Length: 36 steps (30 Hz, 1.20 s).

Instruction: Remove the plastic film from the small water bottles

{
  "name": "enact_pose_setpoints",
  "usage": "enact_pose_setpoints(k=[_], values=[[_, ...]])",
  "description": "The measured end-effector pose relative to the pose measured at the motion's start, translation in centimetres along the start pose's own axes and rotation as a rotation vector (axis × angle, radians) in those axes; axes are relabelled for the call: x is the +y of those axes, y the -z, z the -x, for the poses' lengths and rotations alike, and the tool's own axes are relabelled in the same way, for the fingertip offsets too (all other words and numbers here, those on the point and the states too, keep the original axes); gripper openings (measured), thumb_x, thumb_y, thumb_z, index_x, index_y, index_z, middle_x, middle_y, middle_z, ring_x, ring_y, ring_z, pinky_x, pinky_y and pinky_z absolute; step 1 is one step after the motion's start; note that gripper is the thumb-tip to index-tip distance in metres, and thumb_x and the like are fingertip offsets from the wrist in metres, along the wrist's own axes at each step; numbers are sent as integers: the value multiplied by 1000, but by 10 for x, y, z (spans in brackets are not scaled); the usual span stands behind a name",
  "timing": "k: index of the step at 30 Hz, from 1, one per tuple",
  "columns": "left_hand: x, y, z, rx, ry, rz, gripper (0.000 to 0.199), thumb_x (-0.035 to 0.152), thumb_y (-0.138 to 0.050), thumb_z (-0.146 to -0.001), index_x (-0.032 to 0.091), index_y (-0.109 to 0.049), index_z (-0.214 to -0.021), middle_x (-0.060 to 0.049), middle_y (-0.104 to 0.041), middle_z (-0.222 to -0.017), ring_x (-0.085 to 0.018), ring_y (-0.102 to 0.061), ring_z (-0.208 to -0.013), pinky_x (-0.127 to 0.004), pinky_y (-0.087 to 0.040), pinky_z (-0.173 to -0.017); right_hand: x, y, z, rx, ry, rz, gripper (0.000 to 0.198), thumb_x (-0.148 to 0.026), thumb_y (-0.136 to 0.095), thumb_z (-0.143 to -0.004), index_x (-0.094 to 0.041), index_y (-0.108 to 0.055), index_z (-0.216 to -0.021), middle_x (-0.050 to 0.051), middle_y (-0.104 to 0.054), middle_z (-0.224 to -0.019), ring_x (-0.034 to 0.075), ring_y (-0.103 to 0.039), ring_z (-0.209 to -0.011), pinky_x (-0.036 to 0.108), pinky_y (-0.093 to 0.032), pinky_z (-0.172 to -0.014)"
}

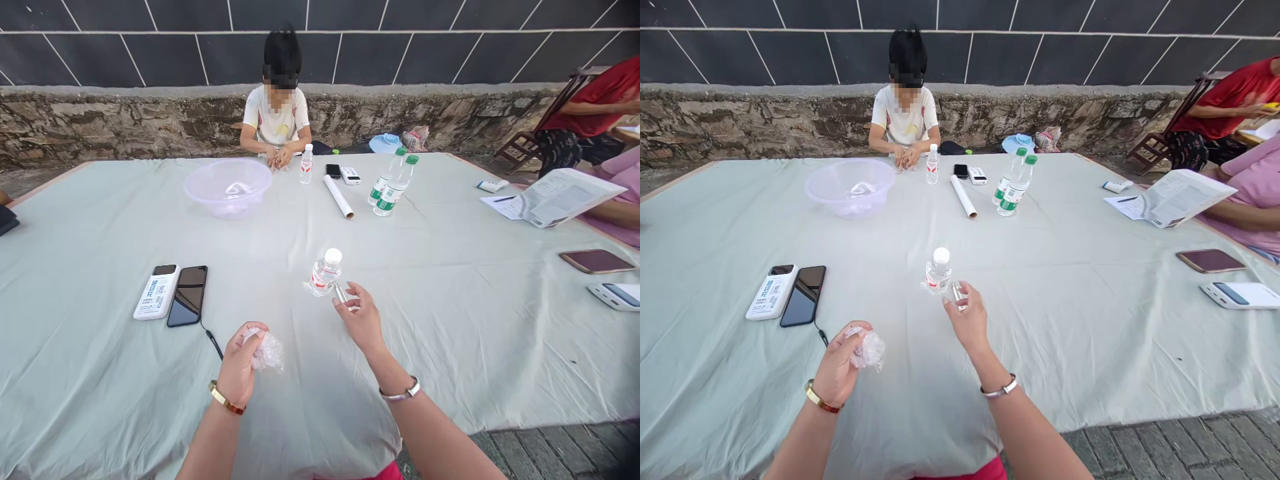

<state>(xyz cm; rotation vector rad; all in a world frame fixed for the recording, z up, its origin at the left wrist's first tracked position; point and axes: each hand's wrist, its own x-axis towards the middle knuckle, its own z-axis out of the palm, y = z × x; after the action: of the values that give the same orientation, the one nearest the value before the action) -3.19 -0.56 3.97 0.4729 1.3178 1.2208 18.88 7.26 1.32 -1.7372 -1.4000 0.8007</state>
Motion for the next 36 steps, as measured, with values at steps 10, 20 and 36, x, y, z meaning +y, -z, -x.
enact_pose_setpoints(k=[10, 20, 36], values=[[7, -13, -8, 4, -90, -118, 34, 46, -70, -65, 19, -55, -80, 6, -42, -62, -8, -37, -53, -20, -33, -49, 1, -35, -50, -48, 43, 294, 49, -49, -62, -68, -20, -52, -106, 5, -64, -89, 23, -61, -81, 32, -45, -64], [0, -4, -33, 13, -44, -130, 33, 48, -67, -69, 19, -55, -78, 5, -42, -60, -9, -36, -53, -20, -32, -50, -14, -64, -148, 76, 33, 278, 44, -47, -64, -69, -18, -52, -100, 7, -66, -91, 24, -63, -85, 32, -45, -72], [3, 3, -65, 137, 101, -128, 47, 61, -72, -60, 19, -55, -75, 6, -36, -57, -8, -31, -52, -20, -28, -49, -35, -113, -339, 225, -49, 235, 55, -37, -63, -80, -5, -42, -119, 18, -57, -114, 19, -53, -101, 33, -36, -84]])
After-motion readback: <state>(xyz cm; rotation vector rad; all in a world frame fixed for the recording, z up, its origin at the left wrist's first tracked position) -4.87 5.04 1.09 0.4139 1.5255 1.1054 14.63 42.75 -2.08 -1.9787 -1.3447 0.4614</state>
